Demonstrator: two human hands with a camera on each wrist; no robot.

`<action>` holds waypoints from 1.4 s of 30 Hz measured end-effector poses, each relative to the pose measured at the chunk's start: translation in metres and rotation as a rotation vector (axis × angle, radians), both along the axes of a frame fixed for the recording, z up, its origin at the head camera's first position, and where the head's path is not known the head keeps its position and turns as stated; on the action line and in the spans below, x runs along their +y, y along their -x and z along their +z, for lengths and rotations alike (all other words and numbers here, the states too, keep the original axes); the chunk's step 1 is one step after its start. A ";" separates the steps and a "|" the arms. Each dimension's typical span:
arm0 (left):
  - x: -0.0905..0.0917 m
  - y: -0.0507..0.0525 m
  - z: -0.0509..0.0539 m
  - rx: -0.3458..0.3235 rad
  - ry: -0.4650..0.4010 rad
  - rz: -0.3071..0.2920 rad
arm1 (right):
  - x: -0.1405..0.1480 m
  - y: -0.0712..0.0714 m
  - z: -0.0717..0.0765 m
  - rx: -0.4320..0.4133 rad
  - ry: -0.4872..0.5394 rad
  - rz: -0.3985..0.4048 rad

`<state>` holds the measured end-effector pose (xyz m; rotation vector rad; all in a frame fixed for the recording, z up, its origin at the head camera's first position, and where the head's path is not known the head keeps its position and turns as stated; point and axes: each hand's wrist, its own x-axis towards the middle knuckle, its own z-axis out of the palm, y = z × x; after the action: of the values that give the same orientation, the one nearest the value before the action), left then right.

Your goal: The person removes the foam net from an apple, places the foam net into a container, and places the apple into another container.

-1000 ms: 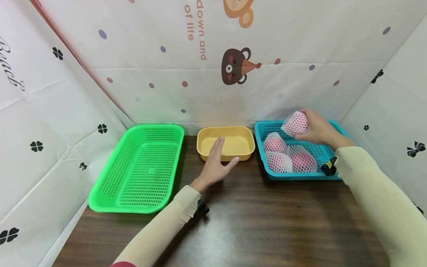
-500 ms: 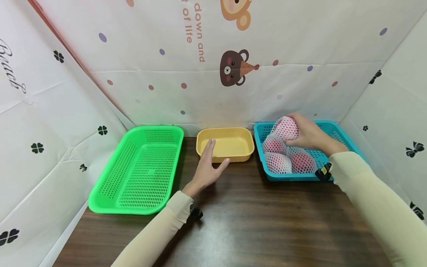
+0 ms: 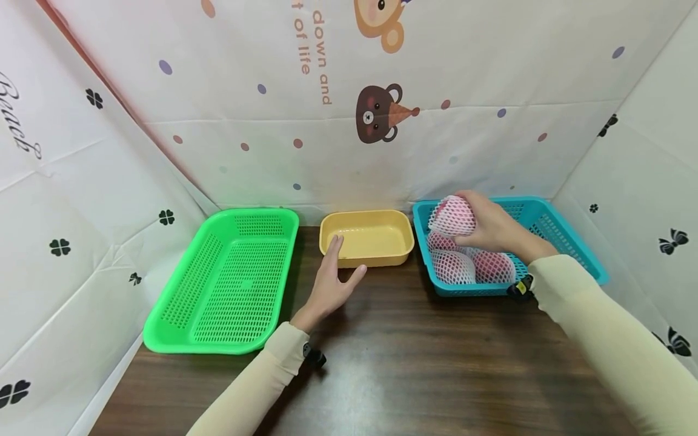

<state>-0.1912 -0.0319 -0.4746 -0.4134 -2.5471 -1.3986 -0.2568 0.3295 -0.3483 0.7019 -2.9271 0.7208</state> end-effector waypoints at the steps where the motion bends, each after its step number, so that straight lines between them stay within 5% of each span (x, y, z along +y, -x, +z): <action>1: -0.001 -0.001 0.000 0.001 -0.008 0.000 | -0.001 -0.001 0.000 -0.004 0.000 0.000; 12: -0.008 -0.009 -0.010 -0.012 -0.050 0.033 | -0.018 -0.009 -0.008 -0.055 -0.004 0.032; 30: -0.022 -0.024 -0.024 -0.052 -0.156 -0.058 | -0.057 -0.021 -0.012 -0.042 0.022 0.075; 42: -0.030 -0.030 -0.027 -0.078 -0.163 -0.031 | -0.081 -0.022 -0.020 -0.026 0.015 0.113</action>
<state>-0.1611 -0.0615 -0.5020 -0.3780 -2.4715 -1.6491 -0.2353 0.2489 -0.3681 0.8694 -2.9212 0.7666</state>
